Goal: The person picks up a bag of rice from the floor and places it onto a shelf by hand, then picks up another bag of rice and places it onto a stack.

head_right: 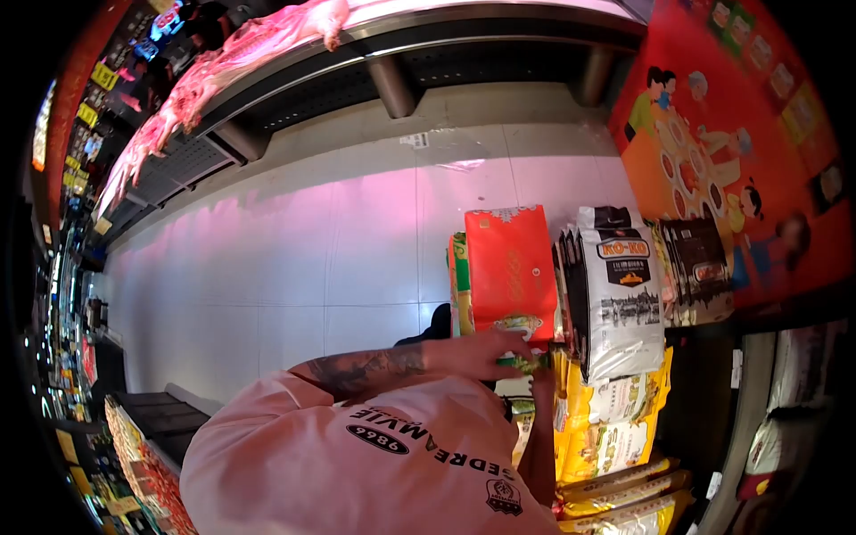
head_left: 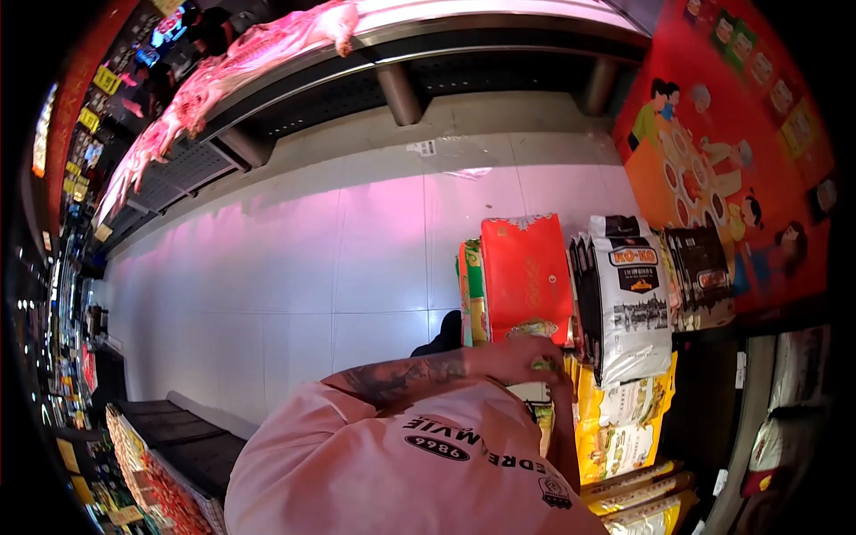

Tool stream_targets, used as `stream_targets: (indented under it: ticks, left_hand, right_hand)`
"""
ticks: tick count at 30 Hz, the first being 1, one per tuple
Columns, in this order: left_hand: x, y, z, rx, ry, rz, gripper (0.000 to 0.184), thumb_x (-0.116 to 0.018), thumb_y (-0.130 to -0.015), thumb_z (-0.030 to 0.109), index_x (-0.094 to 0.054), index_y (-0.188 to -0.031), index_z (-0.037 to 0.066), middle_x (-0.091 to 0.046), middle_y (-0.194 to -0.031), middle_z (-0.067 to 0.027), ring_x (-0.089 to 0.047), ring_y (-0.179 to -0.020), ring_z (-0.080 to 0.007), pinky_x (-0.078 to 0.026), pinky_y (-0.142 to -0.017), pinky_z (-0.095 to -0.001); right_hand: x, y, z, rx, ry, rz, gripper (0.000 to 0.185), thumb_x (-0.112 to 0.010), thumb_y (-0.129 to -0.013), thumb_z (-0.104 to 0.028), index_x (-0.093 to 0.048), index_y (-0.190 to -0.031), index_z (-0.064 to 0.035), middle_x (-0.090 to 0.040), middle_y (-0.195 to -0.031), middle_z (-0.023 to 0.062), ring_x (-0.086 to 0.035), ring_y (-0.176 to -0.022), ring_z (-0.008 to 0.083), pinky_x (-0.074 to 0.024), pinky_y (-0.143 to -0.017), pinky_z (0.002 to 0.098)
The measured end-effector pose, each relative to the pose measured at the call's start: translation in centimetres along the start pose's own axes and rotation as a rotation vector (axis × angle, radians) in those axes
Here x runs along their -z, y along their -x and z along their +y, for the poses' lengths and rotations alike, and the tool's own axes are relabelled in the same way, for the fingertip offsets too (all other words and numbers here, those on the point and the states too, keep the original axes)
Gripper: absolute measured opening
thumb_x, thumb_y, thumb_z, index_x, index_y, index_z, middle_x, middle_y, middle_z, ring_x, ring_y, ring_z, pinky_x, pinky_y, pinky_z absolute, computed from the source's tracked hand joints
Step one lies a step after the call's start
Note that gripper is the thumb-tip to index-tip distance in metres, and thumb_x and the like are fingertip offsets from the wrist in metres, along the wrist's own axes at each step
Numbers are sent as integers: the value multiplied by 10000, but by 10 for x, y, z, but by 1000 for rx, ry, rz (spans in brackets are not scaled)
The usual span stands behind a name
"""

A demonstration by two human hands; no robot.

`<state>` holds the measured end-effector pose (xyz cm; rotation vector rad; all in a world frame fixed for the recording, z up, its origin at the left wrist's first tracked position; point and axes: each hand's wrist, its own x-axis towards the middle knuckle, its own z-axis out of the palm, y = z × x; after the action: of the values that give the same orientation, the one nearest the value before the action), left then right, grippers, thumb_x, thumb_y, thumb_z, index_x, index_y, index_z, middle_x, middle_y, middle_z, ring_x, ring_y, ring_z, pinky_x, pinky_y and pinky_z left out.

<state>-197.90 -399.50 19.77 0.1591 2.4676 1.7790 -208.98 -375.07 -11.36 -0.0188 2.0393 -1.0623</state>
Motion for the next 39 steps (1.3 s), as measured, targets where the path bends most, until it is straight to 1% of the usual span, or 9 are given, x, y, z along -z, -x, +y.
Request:
stream_targets:
  ticks: [3,6,9,15,22,29,34,36,39]
  left_hand:
    - [35,-11,-111,55,-222,208,342,-646,-734,190,-568,-1011,4,-555,-1009,-175,-530,-965,-308,-427,-848,-364]
    - [92,-24,-202,148,-416,333,340,-619,-725,191,-556,-1012,21,-539,-1030,-188,-509,-990,-337,-430,-853,-377]
    - [152,-41,-241,272,-554,360,430,-602,-730,237,-500,-1103,48,-493,-1113,-179,-507,-1011,-354,-433,-860,-411]
    - [206,-92,-343,446,-662,354,673,-560,-728,450,-384,-1253,67,-449,-1211,-176,-459,-1088,-359,-406,-882,-476]
    - [202,-125,-368,524,-696,180,796,-558,-663,659,-495,-1078,-17,-580,-958,-232,-560,-921,-379,-466,-784,-430]
    - [148,-65,-368,615,-611,290,701,-620,-680,570,-481,-986,-46,-563,-919,-257,-572,-842,-395,-467,-725,-453]
    - [105,-24,-350,701,-340,336,679,-650,-710,482,-453,-1042,-76,-578,-920,-228,-591,-838,-333,-472,-719,-401]
    - [109,-24,-349,719,-161,370,701,-654,-720,464,-433,-1092,-87,-589,-917,-207,-603,-811,-274,-476,-695,-349]
    - [123,-39,-357,840,198,421,791,-659,-736,459,-352,-1201,-103,-593,-967,-157,-600,-805,-182,-476,-693,-276]
  right_hand:
    - [-34,-43,0,389,117,133,313,-547,-834,-307,-583,-971,-28,-527,-670,41,-507,-599,145,-431,-544,296]
    - [-51,-34,-66,238,214,80,425,-627,-767,-264,-540,-1095,-7,-591,-1013,182,-558,-972,288,-440,-817,371]
    - [-59,-5,-145,94,185,-18,521,-608,-783,-316,-490,-1170,11,-541,-1138,199,-515,-1070,303,-404,-895,353]
    - [-73,-23,-116,-53,413,36,644,-603,-775,-383,-415,-1225,36,-484,-1207,234,-472,-1126,336,-388,-924,374]
    - [-108,-15,-77,-108,285,180,590,-605,-759,-359,-464,-1170,41,-568,-1031,239,-552,-962,348,-441,-807,399]
    - [-102,-64,-60,-119,-142,331,300,-582,-735,-261,-584,-895,-6,-618,-829,215,-597,-815,373,-474,-701,418]
    - [-78,-113,-28,31,253,826,295,-621,-710,-267,-552,-850,-17,-628,-765,158,-615,-757,312,-475,-696,417]
    - [-59,-122,-26,-203,158,727,367,-628,-723,-307,-548,-925,-11,-630,-836,170,-607,-788,319,-473,-710,399]
    - [-30,-123,-24,-13,-114,439,342,-668,-682,-206,-578,-945,-7,-631,-817,84,-600,-700,206,-473,-641,322]
